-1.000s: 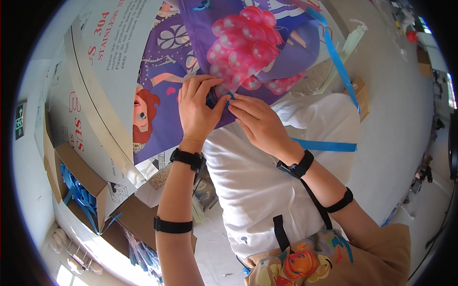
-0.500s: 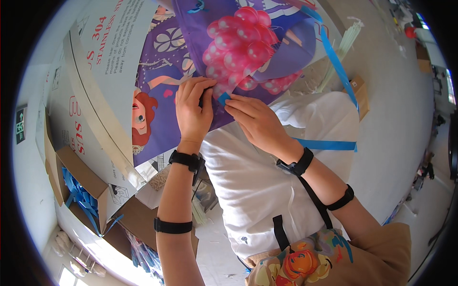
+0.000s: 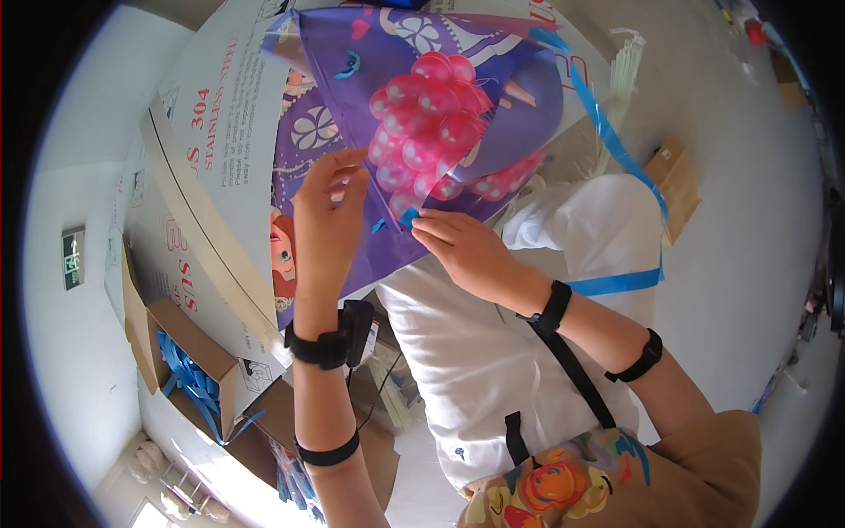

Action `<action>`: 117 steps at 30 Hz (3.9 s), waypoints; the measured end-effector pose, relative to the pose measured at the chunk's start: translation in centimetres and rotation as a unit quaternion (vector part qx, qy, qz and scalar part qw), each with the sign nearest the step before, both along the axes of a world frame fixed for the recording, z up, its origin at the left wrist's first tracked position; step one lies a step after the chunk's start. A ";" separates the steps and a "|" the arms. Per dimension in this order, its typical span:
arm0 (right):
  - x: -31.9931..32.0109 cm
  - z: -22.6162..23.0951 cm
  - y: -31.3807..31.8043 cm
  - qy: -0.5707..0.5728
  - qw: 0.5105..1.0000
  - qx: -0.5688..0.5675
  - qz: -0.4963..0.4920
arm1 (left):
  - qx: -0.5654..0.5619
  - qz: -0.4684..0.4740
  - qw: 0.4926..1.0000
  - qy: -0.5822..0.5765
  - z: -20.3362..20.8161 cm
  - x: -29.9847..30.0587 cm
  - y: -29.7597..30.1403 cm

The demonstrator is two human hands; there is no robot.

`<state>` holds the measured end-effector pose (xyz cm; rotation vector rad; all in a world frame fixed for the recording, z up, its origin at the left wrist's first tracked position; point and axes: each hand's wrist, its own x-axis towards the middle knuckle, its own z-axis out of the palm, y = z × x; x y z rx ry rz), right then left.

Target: Assembling a plastic kite by attaching support rods and streamers with tape.

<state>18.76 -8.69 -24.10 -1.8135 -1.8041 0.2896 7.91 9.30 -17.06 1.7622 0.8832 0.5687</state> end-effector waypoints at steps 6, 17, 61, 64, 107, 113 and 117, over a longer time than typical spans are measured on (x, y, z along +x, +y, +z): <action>-0.1 -0.5 0.0 -0.036 0.999 0.018 0.022 | 0.069 -0.049 0.996 0.025 7.7 8.1 5.6; -0.2 0.1 -0.1 -0.041 0.998 0.041 0.026 | -0.186 0.201 0.961 -0.042 -1.6 23.7 16.5; 0.1 -0.1 -0.2 0.010 0.999 -0.006 0.030 | -0.426 0.266 0.835 -0.225 -3.5 27.9 13.2; -0.2 -0.1 0.0 0.035 0.999 0.001 0.023 | -0.404 0.271 0.840 -0.239 -3.9 28.2 13.3; -0.8 -0.5 0.0 0.012 1.000 -0.024 0.010 | -0.016 -0.031 0.994 0.103 3.7 -5.9 -4.1; -0.1 -0.7 -0.2 -0.027 1.000 0.001 0.007 | -0.049 -0.080 0.989 0.117 3.1 -5.7 -3.5; 0.0 0.3 0.0 -0.025 0.999 -0.016 0.040 | 0.035 -0.111 0.971 0.207 4.9 -3.9 -3.7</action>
